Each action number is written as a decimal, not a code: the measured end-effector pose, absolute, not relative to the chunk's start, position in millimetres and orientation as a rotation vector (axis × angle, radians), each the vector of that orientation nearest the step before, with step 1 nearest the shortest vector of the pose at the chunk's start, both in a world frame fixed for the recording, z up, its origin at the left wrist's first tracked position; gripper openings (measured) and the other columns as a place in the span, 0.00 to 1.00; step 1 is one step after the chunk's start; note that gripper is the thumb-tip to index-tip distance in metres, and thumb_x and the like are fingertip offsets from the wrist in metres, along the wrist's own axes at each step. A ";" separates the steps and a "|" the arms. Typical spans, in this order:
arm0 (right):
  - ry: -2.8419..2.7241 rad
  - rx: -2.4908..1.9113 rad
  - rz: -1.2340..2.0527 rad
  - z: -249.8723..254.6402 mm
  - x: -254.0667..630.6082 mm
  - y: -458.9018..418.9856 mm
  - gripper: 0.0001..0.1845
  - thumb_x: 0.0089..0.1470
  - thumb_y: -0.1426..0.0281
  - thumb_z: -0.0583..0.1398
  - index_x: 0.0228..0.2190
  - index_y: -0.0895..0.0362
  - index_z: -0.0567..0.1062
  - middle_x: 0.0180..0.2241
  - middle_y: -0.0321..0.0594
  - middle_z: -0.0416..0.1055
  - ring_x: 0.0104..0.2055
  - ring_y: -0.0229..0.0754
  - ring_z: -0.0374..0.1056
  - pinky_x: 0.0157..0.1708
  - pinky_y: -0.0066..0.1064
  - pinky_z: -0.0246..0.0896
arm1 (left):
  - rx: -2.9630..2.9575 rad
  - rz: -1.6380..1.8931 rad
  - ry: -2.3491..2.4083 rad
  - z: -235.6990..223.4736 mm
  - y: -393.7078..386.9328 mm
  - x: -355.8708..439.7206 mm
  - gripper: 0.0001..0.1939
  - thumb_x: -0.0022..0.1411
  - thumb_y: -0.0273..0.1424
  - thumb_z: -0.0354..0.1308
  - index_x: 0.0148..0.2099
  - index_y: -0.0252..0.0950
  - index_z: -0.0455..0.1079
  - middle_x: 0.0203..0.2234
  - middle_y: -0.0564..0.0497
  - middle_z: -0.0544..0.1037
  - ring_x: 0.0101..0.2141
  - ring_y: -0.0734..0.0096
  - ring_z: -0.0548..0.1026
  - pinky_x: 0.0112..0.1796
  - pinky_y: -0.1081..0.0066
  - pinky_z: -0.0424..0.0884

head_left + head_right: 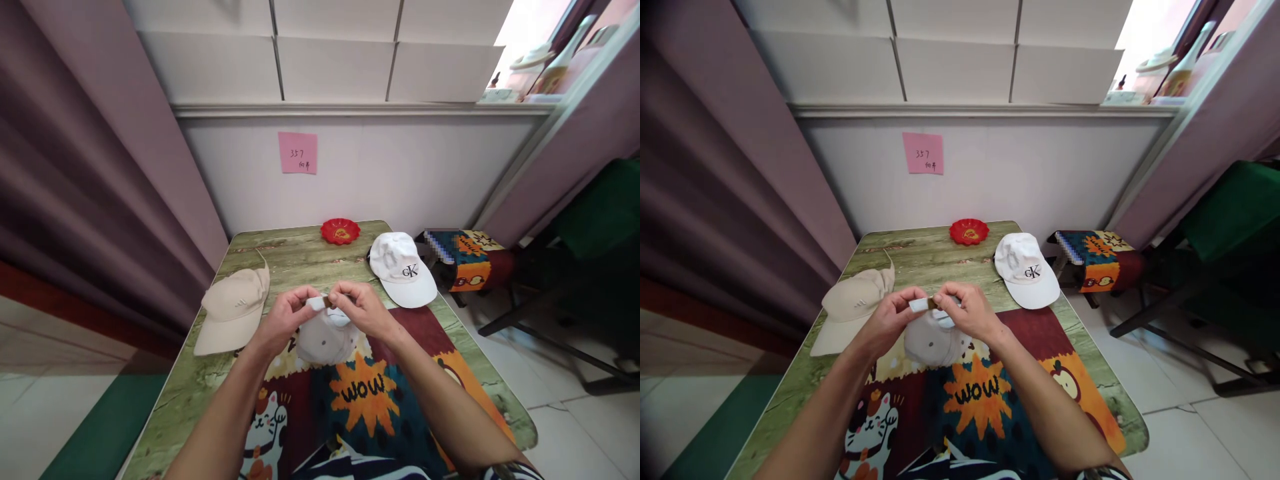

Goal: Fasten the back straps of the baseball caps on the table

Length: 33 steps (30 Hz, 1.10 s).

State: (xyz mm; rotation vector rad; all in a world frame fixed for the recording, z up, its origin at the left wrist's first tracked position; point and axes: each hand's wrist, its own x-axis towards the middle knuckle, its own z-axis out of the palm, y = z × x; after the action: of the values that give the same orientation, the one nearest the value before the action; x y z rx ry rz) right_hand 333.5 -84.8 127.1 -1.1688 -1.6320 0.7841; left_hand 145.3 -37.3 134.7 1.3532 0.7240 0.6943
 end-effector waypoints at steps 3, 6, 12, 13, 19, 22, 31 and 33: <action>-1.643 -1.154 0.813 127.2 331.5 -84.4 0.16 0.61 0.59 0.57 0.26 0.56 0.72 0.26 0.35 0.69 0.29 0.37 0.63 0.32 0.27 0.57 | 1.249 0.684 0.750 133.2 -36.6 145.3 0.17 0.48 0.40 0.72 0.29 0.34 0.70 0.20 0.55 0.72 0.20 0.78 0.66 0.23 0.78 0.60; -1.647 -1.136 0.815 129.6 330.7 -84.3 0.17 0.62 0.59 0.57 0.26 0.56 0.72 0.25 0.34 0.69 0.29 0.36 0.62 0.32 0.27 0.57 | 1.134 0.714 0.739 132.1 -35.9 143.2 0.18 0.45 0.39 0.73 0.29 0.34 0.70 0.20 0.54 0.73 0.20 0.78 0.67 0.22 0.78 0.60; -1.545 -1.221 0.807 122.8 343.2 -83.0 0.20 0.62 0.56 0.56 0.25 0.56 0.71 0.24 0.34 0.68 0.29 0.37 0.63 0.32 0.27 0.56 | 0.979 0.809 0.635 130.0 -33.7 134.0 0.13 0.50 0.35 0.70 0.29 0.33 0.71 0.23 0.52 0.74 0.23 0.77 0.69 0.25 0.77 0.62; -1.481 -1.245 0.802 118.8 347.4 -81.6 0.21 0.61 0.54 0.57 0.24 0.56 0.71 0.24 0.35 0.68 0.29 0.38 0.64 0.33 0.28 0.58 | 0.974 0.828 0.596 129.8 -32.3 132.4 0.13 0.52 0.34 0.70 0.28 0.33 0.70 0.23 0.52 0.74 0.24 0.76 0.70 0.26 0.76 0.63; -0.965 -0.968 1.046 89.4 370.5 -77.0 0.35 0.56 0.38 0.49 0.45 0.53 0.74 0.44 0.48 0.76 0.46 0.49 0.73 0.47 0.40 0.68 | 0.818 1.045 0.423 131.7 -18.4 135.3 0.10 0.54 0.34 0.67 0.30 0.36 0.69 0.22 0.54 0.71 0.25 0.75 0.69 0.31 0.74 0.69; -1.201 -0.915 1.290 75.7 373.6 -84.0 0.45 0.44 0.37 0.61 0.54 0.54 0.72 0.53 0.50 0.73 0.54 0.53 0.69 0.51 0.42 0.65 | 0.626 1.090 0.405 137.1 -14.1 143.7 0.10 0.51 0.31 0.68 0.33 0.37 0.70 0.22 0.56 0.71 0.24 0.75 0.70 0.31 0.73 0.72; -0.776 -0.636 1.513 76.3 355.9 -86.4 0.24 0.44 0.62 0.72 0.43 0.54 0.79 0.37 0.40 0.81 0.39 0.45 0.76 0.42 0.34 0.70 | 0.417 1.146 0.691 138.1 7.8 138.6 0.08 0.62 0.34 0.63 0.35 0.33 0.73 0.23 0.52 0.79 0.29 0.69 0.80 0.39 0.69 0.77; -0.576 -0.581 1.457 83.3 353.6 -81.6 0.20 0.46 0.63 0.71 0.42 0.53 0.78 0.38 0.38 0.81 0.41 0.46 0.76 0.45 0.36 0.71 | 0.472 1.069 0.610 120.8 5.0 129.6 0.13 0.65 0.39 0.60 0.39 0.32 0.74 0.28 0.49 0.81 0.32 0.67 0.81 0.43 0.68 0.76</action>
State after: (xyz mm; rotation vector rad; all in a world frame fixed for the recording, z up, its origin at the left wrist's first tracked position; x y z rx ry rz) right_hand 353.6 -81.6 83.3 -0.5807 -0.5762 1.4571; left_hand 129.6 5.0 120.8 0.4723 0.6099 1.0694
